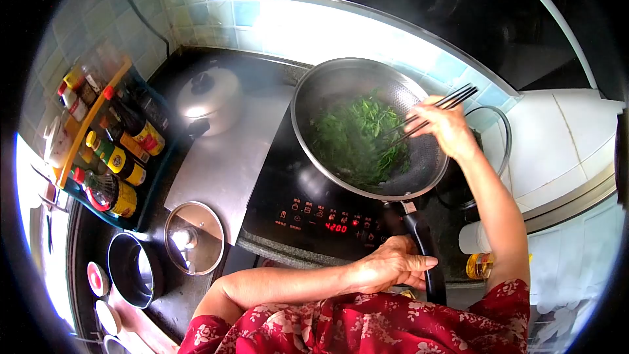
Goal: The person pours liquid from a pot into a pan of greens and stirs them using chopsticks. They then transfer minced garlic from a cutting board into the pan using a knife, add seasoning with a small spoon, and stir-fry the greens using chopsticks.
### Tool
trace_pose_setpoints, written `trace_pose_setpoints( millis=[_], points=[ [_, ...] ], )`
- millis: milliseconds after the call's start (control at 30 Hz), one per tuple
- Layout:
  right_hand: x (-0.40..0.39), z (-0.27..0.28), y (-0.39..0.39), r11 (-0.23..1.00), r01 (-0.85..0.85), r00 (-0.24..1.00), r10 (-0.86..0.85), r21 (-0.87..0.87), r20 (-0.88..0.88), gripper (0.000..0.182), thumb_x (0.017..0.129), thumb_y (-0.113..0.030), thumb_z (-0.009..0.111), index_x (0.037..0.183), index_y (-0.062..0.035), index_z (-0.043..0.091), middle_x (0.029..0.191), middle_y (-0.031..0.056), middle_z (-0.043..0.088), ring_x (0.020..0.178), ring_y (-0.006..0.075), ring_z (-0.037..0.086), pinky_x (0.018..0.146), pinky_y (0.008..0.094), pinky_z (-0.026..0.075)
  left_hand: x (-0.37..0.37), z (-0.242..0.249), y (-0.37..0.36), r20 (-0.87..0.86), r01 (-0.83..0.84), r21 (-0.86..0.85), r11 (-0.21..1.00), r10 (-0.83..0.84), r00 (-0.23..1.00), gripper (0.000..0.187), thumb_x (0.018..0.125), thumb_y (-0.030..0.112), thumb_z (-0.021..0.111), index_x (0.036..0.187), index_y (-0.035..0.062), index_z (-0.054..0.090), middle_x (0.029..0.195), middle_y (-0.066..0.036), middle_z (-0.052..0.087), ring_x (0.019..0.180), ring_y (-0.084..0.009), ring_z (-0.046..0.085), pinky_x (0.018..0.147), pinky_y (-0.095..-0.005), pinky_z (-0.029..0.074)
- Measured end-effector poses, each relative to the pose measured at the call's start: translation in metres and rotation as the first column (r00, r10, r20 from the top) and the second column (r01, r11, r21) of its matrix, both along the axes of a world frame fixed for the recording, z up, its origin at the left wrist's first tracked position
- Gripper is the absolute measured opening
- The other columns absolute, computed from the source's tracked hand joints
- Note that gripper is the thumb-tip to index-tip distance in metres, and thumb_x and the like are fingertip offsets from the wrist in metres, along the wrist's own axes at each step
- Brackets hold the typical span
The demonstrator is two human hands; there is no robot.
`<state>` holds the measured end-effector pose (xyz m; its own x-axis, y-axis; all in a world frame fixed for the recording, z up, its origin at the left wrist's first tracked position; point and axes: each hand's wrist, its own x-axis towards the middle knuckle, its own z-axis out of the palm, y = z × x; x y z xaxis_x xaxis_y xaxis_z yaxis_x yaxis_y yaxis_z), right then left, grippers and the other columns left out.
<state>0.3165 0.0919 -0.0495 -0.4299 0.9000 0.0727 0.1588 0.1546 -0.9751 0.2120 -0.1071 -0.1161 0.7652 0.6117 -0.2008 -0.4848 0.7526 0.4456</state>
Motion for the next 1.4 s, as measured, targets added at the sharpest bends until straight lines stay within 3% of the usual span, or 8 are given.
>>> trace_pose_setpoints(
  millis=[233,333,500,667,733,900,1100,1400],
  points=[
    [-0.010,0.022,-0.001,0.967,0.150,0.979,-0.117,0.205,-0.166,0.013,0.078,-0.009,0.059,0.075,0.0036,0.058,0.070,0.0144,0.059,0.056,0.0214,0.062,0.046,0.0274,0.052,0.005,-0.007,-0.002,0.014,-0.022,-0.011,1.000,0.023,1.000,0.028,0.082,0.009,0.057,0.104,-0.0031,0.044,0.088,-0.009,0.055,0.079,-0.0180,0.058,0.071,-0.0319,0.050],
    [-0.034,0.000,-0.004,0.997,0.029,0.947,-0.006,0.069,-0.323,0.018,0.077,-0.012,0.062,0.080,0.0055,0.059,0.078,0.0158,0.060,0.065,0.0218,0.062,0.055,0.0273,0.054,0.003,-0.002,-0.001,0.047,-0.010,0.006,1.000,0.010,0.999,0.031,0.082,0.009,0.058,0.106,-0.0029,0.043,0.088,-0.009,0.055,0.080,-0.0180,0.057,0.072,-0.0321,0.050],
    [-0.020,0.012,-0.024,0.998,-0.020,0.997,0.014,0.065,0.079,0.012,0.079,-0.007,0.057,0.075,0.0039,0.058,0.072,0.0161,0.060,0.055,0.0212,0.061,0.045,0.0273,0.053,0.000,0.000,-0.002,-0.056,-0.010,-0.018,1.000,0.009,0.998,0.027,0.082,0.010,0.058,0.100,-0.0040,0.043,0.086,-0.010,0.055,0.079,-0.0191,0.058,0.073,-0.0330,0.050],
    [-0.014,-0.017,0.014,0.978,0.142,0.984,-0.122,0.152,-0.133,0.013,0.078,-0.008,0.058,0.080,0.0050,0.058,0.076,0.0156,0.060,0.061,0.0206,0.062,0.054,0.0295,0.054,0.004,-0.006,-0.001,-0.002,-0.020,0.002,1.000,0.020,1.000,0.030,0.082,0.011,0.058,0.103,-0.0049,0.042,0.087,-0.010,0.055,0.080,-0.0197,0.057,0.073,-0.0331,0.050],
    [-0.023,-0.019,-0.005,0.999,-0.025,0.980,0.033,0.046,-0.196,0.013,0.079,-0.007,0.057,0.079,0.0060,0.057,0.076,0.0170,0.060,0.062,0.0223,0.062,0.054,0.0297,0.054,0.003,-0.004,-0.001,0.019,-0.013,0.012,1.000,0.012,1.000,0.031,0.082,0.011,0.058,0.103,-0.0048,0.042,0.087,-0.009,0.055,0.081,-0.0196,0.057,0.073,-0.0331,0.049],
    [0.009,0.001,0.019,0.976,0.073,0.996,-0.082,0.207,0.035,0.012,0.077,-0.009,0.058,0.076,0.0031,0.058,0.072,0.0123,0.060,0.061,0.0215,0.062,0.050,0.0282,0.052,0.004,-0.006,-0.002,0.008,-0.023,-0.002,1.000,0.023,1.000,0.032,0.082,0.010,0.058,0.105,-0.0038,0.042,0.089,-0.008,0.053,0.080,-0.0181,0.056,0.073,-0.0335,0.049],
    [-0.022,0.012,0.015,0.941,0.218,0.972,-0.187,0.257,-0.141,0.013,0.079,-0.010,0.058,0.076,0.0026,0.057,0.069,0.0113,0.058,0.057,0.0205,0.062,0.045,0.0265,0.051,0.004,-0.008,-0.001,-0.024,-0.006,-0.027,1.000,0.006,1.000,0.032,0.081,0.010,0.059,0.104,-0.0049,0.042,0.089,-0.009,0.053,0.080,-0.0182,0.056,0.072,-0.0331,0.050],
    [-0.050,-0.008,0.015,0.992,-0.115,0.985,0.122,0.059,-0.119,0.009,0.078,-0.006,0.058,0.078,0.0032,0.058,0.070,0.0115,0.059,0.059,0.0223,0.063,0.048,0.0294,0.054,0.002,-0.006,0.000,0.052,-0.004,-0.022,1.000,0.005,0.999,0.031,0.081,0.008,0.058,0.104,-0.0048,0.042,0.094,-0.010,0.054,0.081,-0.0184,0.057,0.072,-0.0319,0.049]
  ],
)
